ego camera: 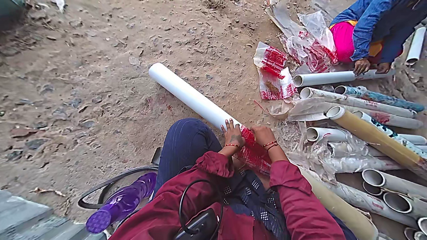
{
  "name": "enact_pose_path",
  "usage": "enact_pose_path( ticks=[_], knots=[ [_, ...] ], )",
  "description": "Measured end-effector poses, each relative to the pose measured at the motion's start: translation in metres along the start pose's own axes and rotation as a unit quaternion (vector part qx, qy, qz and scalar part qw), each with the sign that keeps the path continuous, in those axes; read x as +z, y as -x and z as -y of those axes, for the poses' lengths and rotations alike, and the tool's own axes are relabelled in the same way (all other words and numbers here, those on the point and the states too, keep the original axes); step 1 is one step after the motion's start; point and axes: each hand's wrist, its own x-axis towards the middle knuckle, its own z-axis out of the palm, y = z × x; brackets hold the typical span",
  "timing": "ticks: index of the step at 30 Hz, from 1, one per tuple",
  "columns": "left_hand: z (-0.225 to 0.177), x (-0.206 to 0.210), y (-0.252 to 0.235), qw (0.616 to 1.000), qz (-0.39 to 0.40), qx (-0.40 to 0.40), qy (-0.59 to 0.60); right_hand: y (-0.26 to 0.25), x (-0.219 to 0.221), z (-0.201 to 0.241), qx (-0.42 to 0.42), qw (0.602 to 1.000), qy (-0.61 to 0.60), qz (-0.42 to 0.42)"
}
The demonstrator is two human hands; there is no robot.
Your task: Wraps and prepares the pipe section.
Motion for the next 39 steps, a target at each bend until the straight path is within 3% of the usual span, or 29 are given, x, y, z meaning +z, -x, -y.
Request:
enact_pose_path(
  ticks=[3,5,11,20,33,35,36,37,39],
  knots=[
    [0.006,0.007,-0.004,0.995,-0.090,0.047,0.021,0.008,0.009,-0.012,0.012,1.000,-0.004,-0.004],
    [0.010,0.013,-0.008,0.990,-0.111,0.092,0.007,0.016,0.015,-0.020,0.012,1.000,-0.006,-0.006],
    [0.009,0.017,-0.009,0.983,-0.083,0.154,-0.060,0.037,0.025,-0.039,0.018,1.000,-0.016,0.010],
    [0.007,0.021,-0.024,0.985,-0.117,0.124,-0.035,0.070,0.050,-0.074,0.023,0.999,-0.030,0.006],
    [-0.010,0.030,-0.052,0.970,-0.061,0.164,-0.169,0.134,0.111,-0.129,0.139,0.985,-0.035,0.100],
    [-0.011,0.031,-0.055,0.973,-0.049,0.155,-0.166,0.150,0.119,-0.142,0.196,0.974,-0.100,0.061],
    [-0.012,0.029,-0.056,0.974,-0.044,0.150,-0.164,0.160,0.122,-0.150,0.242,0.956,-0.162,0.001],
    [-0.013,0.027,-0.057,0.975,-0.043,0.149,-0.162,0.171,0.124,-0.160,0.292,0.925,-0.230,-0.073],
    [-0.014,0.026,-0.056,0.976,-0.043,0.149,-0.154,0.187,0.135,-0.182,0.377,0.825,-0.349,-0.235]
  ],
)
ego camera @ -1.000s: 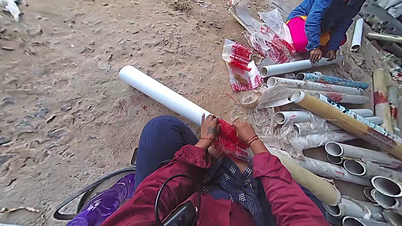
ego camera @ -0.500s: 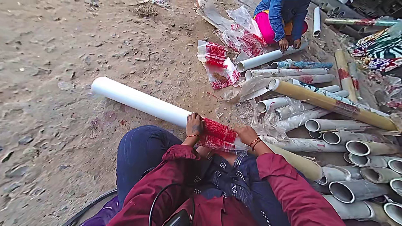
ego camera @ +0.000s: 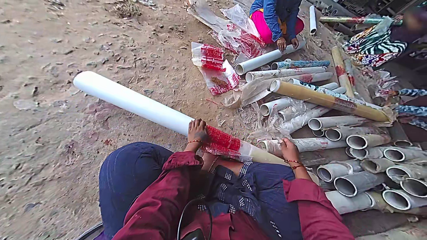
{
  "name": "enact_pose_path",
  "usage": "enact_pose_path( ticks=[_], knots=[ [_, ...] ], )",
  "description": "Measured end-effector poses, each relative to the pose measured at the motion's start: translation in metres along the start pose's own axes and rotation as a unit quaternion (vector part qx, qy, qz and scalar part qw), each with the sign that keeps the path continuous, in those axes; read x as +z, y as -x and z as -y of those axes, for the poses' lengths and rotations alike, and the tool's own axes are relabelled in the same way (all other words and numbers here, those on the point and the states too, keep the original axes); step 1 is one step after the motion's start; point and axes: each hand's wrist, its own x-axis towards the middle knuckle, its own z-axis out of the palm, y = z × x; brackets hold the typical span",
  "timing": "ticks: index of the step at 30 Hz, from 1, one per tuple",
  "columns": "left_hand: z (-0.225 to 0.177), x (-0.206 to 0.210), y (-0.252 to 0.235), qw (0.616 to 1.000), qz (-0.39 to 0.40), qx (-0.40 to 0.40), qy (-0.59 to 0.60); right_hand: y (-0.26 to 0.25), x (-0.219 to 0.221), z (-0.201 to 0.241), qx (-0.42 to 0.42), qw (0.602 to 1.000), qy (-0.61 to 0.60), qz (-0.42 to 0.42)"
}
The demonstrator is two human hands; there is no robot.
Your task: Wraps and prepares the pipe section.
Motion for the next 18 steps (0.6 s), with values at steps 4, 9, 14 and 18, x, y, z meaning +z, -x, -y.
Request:
enact_pose_path(
  ticks=[4,9,14,18],
  knots=[
    [0.003,-0.001,0.000,0.999,0.028,0.014,-0.011,-0.011,0.007,-0.027,0.289,0.930,-0.229,-0.021],
    [0.012,-0.019,0.001,0.985,0.132,0.071,-0.087,-0.026,0.021,-0.008,0.241,0.934,-0.264,0.029],
    [0.007,-0.021,0.000,0.984,0.112,0.066,-0.123,-0.015,-0.020,-0.035,0.235,0.862,-0.436,-0.106],
    [-0.001,-0.022,-0.001,0.980,0.122,0.044,-0.154,-0.009,-0.032,-0.129,0.306,0.786,-0.496,-0.207]
  ],
)
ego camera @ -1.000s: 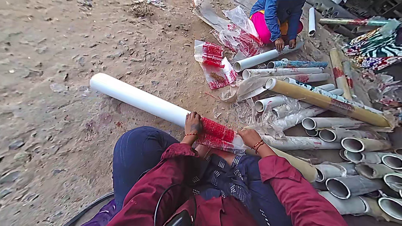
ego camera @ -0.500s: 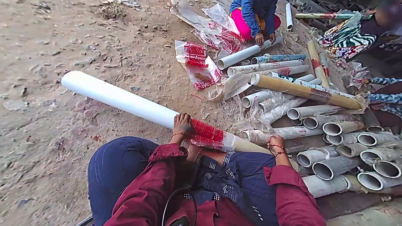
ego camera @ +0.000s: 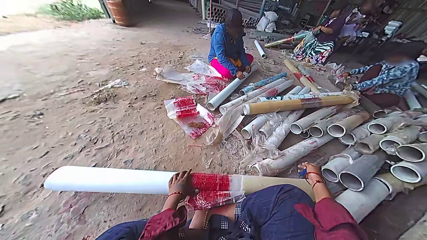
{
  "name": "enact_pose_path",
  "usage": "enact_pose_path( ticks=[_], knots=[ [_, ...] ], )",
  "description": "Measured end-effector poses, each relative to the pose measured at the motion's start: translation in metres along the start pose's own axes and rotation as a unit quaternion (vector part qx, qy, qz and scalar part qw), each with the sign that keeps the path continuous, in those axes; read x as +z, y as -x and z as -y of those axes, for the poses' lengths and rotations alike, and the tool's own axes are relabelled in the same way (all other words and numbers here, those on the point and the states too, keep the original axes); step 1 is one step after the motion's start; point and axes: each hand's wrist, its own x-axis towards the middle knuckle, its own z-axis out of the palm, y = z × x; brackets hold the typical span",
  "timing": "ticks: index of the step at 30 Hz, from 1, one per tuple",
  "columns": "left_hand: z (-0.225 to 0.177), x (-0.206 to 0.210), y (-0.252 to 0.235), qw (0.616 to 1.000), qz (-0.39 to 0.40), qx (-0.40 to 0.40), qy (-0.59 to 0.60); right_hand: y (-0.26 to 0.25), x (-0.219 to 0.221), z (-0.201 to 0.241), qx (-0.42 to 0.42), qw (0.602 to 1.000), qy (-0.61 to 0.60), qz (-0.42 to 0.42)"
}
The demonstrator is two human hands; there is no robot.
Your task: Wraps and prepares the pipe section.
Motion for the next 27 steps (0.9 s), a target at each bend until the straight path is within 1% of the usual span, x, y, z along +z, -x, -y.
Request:
enact_pose_path(
  ticks=[3,4,6,7,8,9,11,12,13,15,16,18,20,23,27],
  knots=[
    [0.002,-0.022,-0.015,0.997,0.070,-0.002,-0.016,-0.053,-0.053,-0.059,0.023,0.994,0.078,-0.076],
    [0.008,-0.029,-0.023,0.995,0.097,0.005,-0.008,-0.059,-0.066,-0.072,0.031,0.991,0.095,-0.087],
    [0.012,-0.045,-0.030,0.988,0.149,0.020,-0.028,-0.059,-0.082,-0.087,0.056,0.990,0.103,-0.079],
    [0.010,-0.048,-0.028,0.986,0.157,0.020,-0.057,-0.060,-0.085,-0.095,0.061,0.993,0.082,-0.068],
    [0.005,-0.046,-0.022,0.985,0.144,0.017,-0.089,-0.056,-0.085,-0.096,0.073,0.994,0.058,-0.060],
    [0.002,-0.038,-0.017,0.988,0.112,0.019,-0.107,-0.055,-0.085,-0.095,0.087,0.994,0.041,-0.054],
    [0.009,-0.016,-0.022,0.993,0.045,0.051,-0.093,-0.076,-0.087,-0.111,0.089,0.994,0.007,-0.059],
    [0.015,-0.009,-0.026,0.994,0.026,0.062,-0.087,-0.087,-0.087,-0.118,0.092,0.993,0.000,-0.068],
    [0.016,-0.009,-0.027,0.994,0.014,0.065,-0.092,-0.092,-0.087,-0.120,0.099,0.992,-0.012,-0.072],
    [0.009,-0.013,-0.026,0.993,0.019,0.048,-0.111,-0.107,-0.095,-0.124,0.091,0.994,-0.010,-0.064],
    [0.011,-0.010,-0.028,0.992,0.019,0.036,-0.116,-0.111,-0.098,-0.124,0.084,0.993,-0.005,-0.078],
    [0.016,-0.004,-0.023,0.993,-0.004,0.026,-0.111,-0.097,-0.096,-0.098,0.061,0.993,-0.002,-0.098],
    [0.016,0.001,-0.013,0.994,-0.050,0.022,-0.099,-0.085,-0.091,-0.080,0.038,0.992,-0.035,-0.111],
    [0.012,0.008,-0.005,0.987,-0.143,0.016,-0.068,-0.080,-0.081,-0.059,0.030,0.990,-0.092,-0.102],
    [0.006,0.022,0.004,0.977,-0.209,-0.006,-0.031,-0.081,-0.068,-0.046,0.020,0.984,-0.141,-0.111]
  ],
)
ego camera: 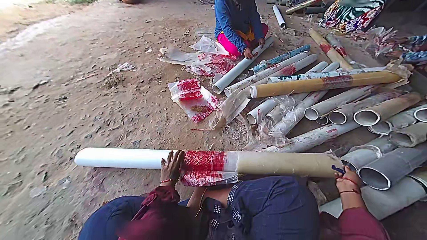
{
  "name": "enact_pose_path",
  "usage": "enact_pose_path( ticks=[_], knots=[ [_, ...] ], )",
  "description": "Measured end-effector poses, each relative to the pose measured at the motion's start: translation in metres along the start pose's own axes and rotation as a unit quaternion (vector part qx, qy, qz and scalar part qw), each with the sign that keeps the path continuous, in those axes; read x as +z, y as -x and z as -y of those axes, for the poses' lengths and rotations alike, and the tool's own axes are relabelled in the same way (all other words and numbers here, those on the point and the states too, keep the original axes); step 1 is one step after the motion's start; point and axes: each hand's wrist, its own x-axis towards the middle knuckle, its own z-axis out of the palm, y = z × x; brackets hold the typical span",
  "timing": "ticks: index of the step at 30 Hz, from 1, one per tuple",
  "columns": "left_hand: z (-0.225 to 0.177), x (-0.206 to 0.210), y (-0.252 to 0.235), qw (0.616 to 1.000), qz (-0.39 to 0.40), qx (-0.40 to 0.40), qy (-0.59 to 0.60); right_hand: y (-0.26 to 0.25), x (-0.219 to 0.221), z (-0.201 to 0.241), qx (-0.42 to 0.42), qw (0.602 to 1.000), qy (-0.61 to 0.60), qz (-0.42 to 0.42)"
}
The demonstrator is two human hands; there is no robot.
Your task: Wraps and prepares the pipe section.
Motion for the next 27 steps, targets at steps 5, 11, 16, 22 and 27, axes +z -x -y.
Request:
enact_pose_path(
  ticks=[5,11,16,22,27],
  knots=[
    [-0.013,0.005,0.002,0.999,0.022,-0.047,-0.015,-0.011,0.008,0.011,-0.012,0.994,0.086,0.063],
    [-0.014,0.002,0.028,0.990,0.059,-0.125,0.034,0.058,0.049,0.079,-0.201,0.923,0.327,0.034],
    [0.001,-0.001,0.022,0.989,0.076,-0.086,0.091,0.179,0.117,0.089,-0.276,0.900,0.188,0.280],
    [-0.007,-0.012,0.013,0.989,0.141,-0.047,0.000,0.226,0.096,0.066,-0.204,0.906,0.184,0.321],
    [-0.015,-0.019,-0.006,0.985,0.138,0.040,-0.091,0.129,0.011,0.035,-0.073,0.986,0.102,0.112]
  ],
)
